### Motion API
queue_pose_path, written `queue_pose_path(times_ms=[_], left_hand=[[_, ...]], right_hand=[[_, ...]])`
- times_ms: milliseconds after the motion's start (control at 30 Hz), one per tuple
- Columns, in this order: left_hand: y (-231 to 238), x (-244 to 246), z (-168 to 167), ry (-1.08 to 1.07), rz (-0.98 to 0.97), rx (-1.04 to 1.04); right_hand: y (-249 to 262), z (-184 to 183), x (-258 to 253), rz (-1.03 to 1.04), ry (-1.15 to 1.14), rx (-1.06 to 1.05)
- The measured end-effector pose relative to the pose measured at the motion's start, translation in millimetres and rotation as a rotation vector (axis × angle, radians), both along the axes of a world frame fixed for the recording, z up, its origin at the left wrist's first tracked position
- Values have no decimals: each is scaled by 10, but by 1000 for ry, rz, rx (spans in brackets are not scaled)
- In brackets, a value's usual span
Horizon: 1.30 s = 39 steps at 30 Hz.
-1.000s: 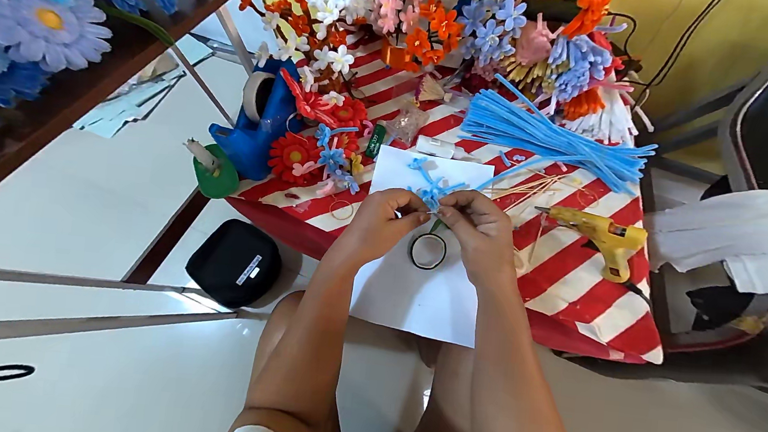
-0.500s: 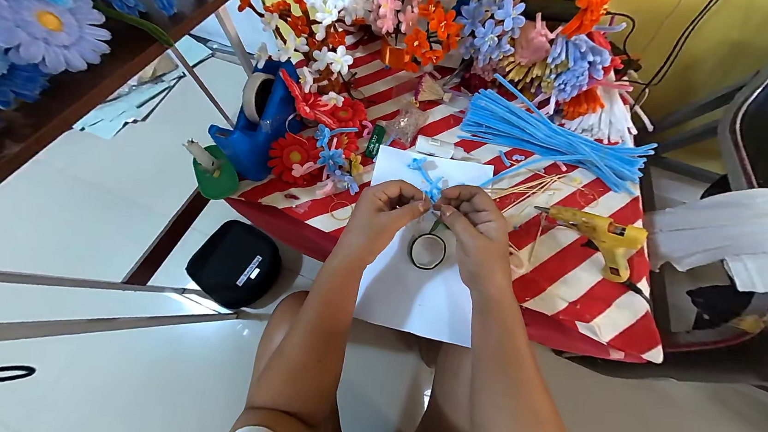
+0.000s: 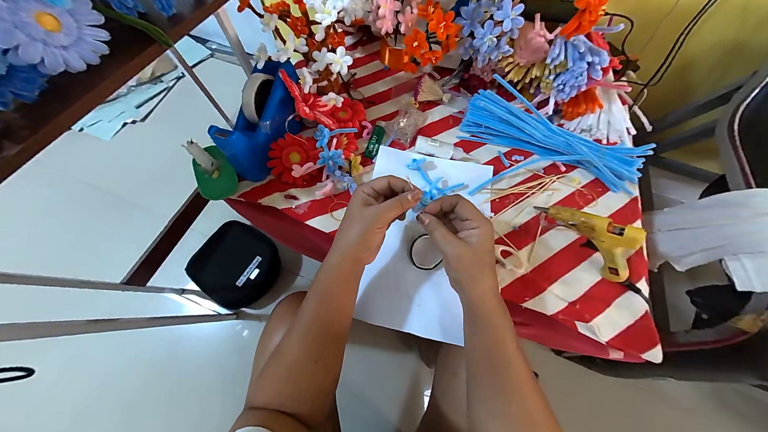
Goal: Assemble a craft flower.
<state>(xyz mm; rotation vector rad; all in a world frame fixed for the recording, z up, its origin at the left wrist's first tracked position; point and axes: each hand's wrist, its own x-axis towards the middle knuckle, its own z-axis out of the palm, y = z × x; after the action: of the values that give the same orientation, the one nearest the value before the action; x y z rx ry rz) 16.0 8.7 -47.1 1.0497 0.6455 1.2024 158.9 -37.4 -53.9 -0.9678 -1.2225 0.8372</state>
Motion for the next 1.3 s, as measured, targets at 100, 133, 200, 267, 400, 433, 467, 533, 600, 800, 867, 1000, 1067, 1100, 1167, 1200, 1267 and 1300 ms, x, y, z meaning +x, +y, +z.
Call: queue_pose_path(times_ms=[100,133,200,267,400,433,467,533,600,800,867,1000,1067,1100,1167,1200,1267,1300], left_hand=[[7,-9,-9,67,43,51],[7,-14,-4,112,54,78],[14,-37,-5,217,39,150],[30,-77,-14,343,-28,217],[28,-98,0,433,-219,312],[20,-95,8,418,-254,321],[14,-93,14,417,-281,326],[11,-87,16,432,-309,326],[10,-82,23,432,-309,319],[17,-64,22,355,-343,291],[14,-64,18,332,-364,277],[8,-83,1,250,-417,233],[8,-101,-9,219,-442,219],[12,-109,-20,199,-454,218],[18,-121,-43,158,-465,213],[19,-126,-47,150,-466,212],[19,-139,-46,148,-465,209],[17,-144,-43,151,-466,204]], right_hand=[[-7,17,19,-11,1,16],[-10,20,30,-15,-1,22],[-13,19,64,-24,-14,37],[-12,15,112,-29,-39,44],[-17,36,235,16,-147,50],[-22,43,264,30,-166,54],[-26,48,291,43,-177,64],[-29,57,338,71,-171,84],[-35,69,367,87,-146,93],[-28,60,437,29,-98,93],[-32,59,453,42,-103,90],[-39,48,498,170,-167,67],[-34,35,497,237,-193,62],[-35,38,485,267,-188,63],[-45,51,451,301,-155,58],[-50,56,438,313,-134,58],[-54,61,419,330,-105,60],[-55,60,414,341,-105,62]])
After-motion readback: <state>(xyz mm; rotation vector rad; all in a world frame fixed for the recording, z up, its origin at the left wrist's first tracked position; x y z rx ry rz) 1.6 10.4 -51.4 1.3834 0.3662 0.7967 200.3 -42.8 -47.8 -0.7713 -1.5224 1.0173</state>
